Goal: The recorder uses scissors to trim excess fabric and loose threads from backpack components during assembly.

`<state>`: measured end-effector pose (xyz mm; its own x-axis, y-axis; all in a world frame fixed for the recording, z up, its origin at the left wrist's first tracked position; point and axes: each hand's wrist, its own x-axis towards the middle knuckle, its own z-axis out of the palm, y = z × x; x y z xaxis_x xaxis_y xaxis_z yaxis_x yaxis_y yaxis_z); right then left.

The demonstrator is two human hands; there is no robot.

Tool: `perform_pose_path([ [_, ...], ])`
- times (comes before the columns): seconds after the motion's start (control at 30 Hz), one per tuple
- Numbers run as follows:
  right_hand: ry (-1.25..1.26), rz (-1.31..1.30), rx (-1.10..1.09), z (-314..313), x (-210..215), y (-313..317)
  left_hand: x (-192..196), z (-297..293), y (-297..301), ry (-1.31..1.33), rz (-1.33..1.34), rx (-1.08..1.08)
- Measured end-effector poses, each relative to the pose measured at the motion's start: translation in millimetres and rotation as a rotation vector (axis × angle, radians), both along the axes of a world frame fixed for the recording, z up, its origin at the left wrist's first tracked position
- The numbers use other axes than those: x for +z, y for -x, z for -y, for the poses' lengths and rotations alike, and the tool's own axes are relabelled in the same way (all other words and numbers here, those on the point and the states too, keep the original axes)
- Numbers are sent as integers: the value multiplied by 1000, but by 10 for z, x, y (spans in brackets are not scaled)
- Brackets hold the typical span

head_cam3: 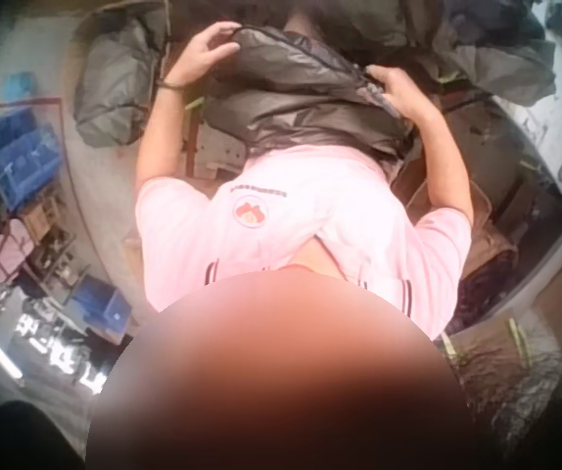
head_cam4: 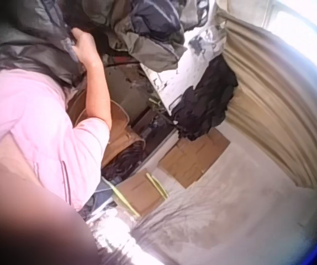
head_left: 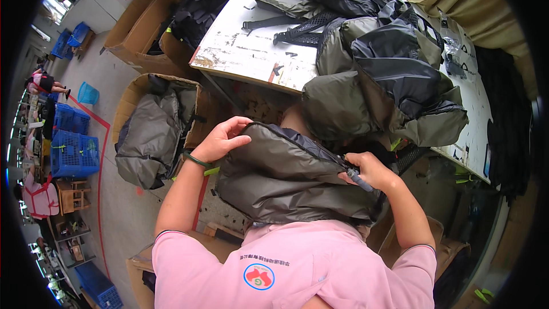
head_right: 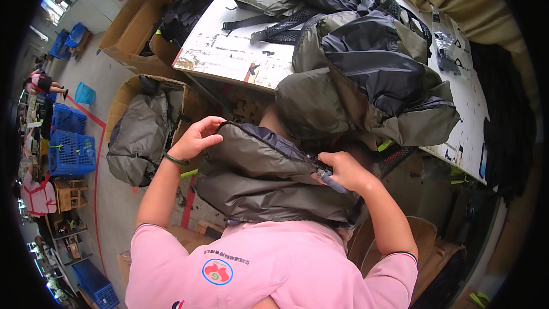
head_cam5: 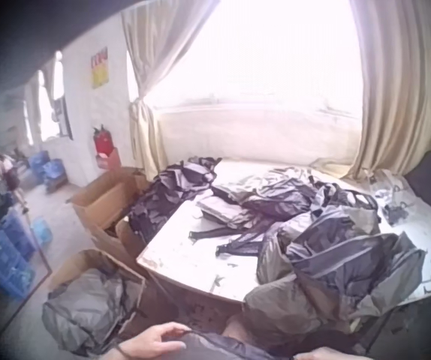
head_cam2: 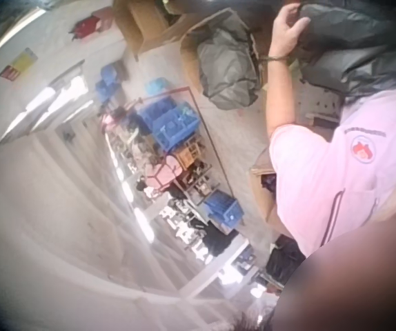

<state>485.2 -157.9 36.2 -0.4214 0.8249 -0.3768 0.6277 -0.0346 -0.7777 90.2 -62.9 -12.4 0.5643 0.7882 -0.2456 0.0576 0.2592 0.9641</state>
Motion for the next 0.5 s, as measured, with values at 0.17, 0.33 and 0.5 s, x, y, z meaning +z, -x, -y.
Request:
perform_pose_path([
  [0.17, -17, 16, -36, 82, -179, -71, 129, 69, -89, 106, 123, 32],
  [0.33, -420, 44, -63, -119, 174, 94, 386, 164, -162, 105, 184, 62],
  [0.5, -812, 292, 158, -398, 703, 413, 727, 324, -327, 68, 182, 19],
])
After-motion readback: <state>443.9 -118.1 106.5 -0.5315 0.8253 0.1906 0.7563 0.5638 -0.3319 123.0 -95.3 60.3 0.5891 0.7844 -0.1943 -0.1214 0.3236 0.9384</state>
